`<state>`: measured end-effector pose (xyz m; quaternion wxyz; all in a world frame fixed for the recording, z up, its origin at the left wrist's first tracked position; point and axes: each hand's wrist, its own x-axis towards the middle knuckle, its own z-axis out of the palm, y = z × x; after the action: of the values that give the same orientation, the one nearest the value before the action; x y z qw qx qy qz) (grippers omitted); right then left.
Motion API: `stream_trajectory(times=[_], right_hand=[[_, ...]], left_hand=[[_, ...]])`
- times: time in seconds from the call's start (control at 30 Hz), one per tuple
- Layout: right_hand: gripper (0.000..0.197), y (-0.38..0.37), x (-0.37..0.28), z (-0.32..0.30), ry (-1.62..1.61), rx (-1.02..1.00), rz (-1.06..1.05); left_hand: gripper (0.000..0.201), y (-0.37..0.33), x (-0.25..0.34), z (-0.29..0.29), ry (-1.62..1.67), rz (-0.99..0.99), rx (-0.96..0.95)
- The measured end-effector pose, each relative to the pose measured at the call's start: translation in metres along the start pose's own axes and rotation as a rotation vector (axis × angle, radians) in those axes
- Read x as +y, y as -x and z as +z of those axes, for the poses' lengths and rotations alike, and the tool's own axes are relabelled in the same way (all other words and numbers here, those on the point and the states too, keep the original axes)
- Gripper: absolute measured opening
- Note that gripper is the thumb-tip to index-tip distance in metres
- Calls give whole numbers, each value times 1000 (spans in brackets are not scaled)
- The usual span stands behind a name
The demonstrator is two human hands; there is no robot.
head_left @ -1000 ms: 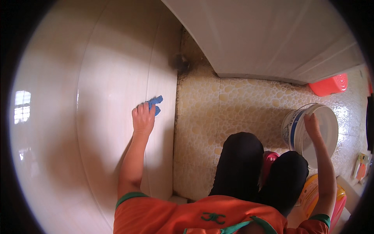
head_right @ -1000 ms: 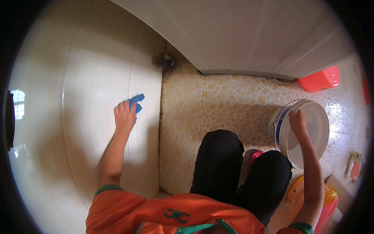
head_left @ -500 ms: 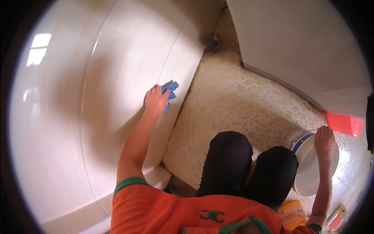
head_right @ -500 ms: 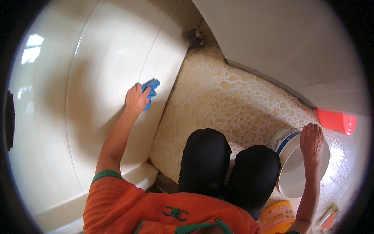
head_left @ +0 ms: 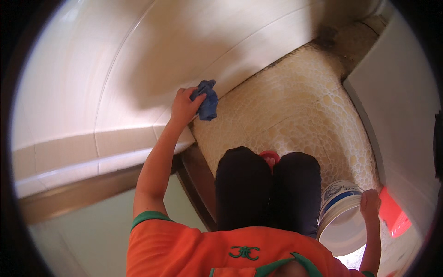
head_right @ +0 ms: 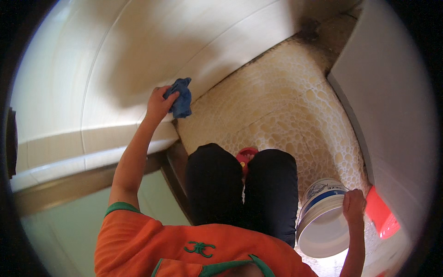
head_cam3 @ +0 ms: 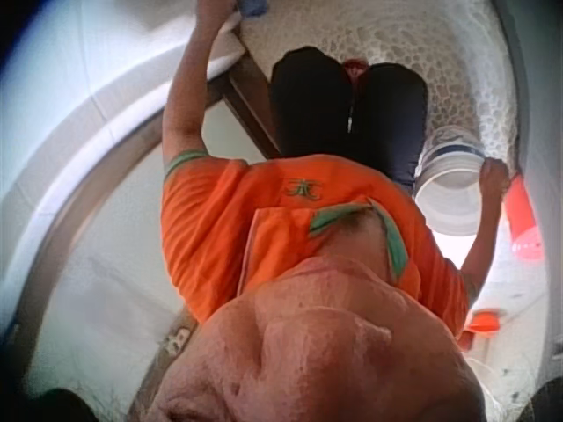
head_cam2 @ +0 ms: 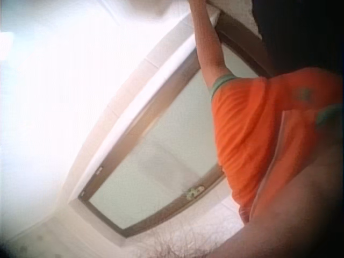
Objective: The person wipes a tiled wall with a blue cloth, rinses the cloth in a bucket of water, and then wipes the side of a washing machine and the lower corner of the wall.
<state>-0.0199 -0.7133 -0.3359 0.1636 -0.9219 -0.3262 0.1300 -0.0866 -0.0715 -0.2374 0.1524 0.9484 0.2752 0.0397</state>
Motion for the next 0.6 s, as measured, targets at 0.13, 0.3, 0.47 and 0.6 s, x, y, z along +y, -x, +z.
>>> stream_trajectory(times=[0.13,0.3,0.47,0.6], right_hand=[[25,-7,0,8,47,-103,4],[30,18,37,11,305,-432,214],[29,-26,5,2,184,-422,102],[27,10,16,-33,65,-355,200]], left_hand=[[37,33,-24,-29,26,-100,129],[30,58,-63,-33,205,-270,60],[30,104,-147,-36,365,-444,4],[46,65,-104,-11,319,-419,-67]])
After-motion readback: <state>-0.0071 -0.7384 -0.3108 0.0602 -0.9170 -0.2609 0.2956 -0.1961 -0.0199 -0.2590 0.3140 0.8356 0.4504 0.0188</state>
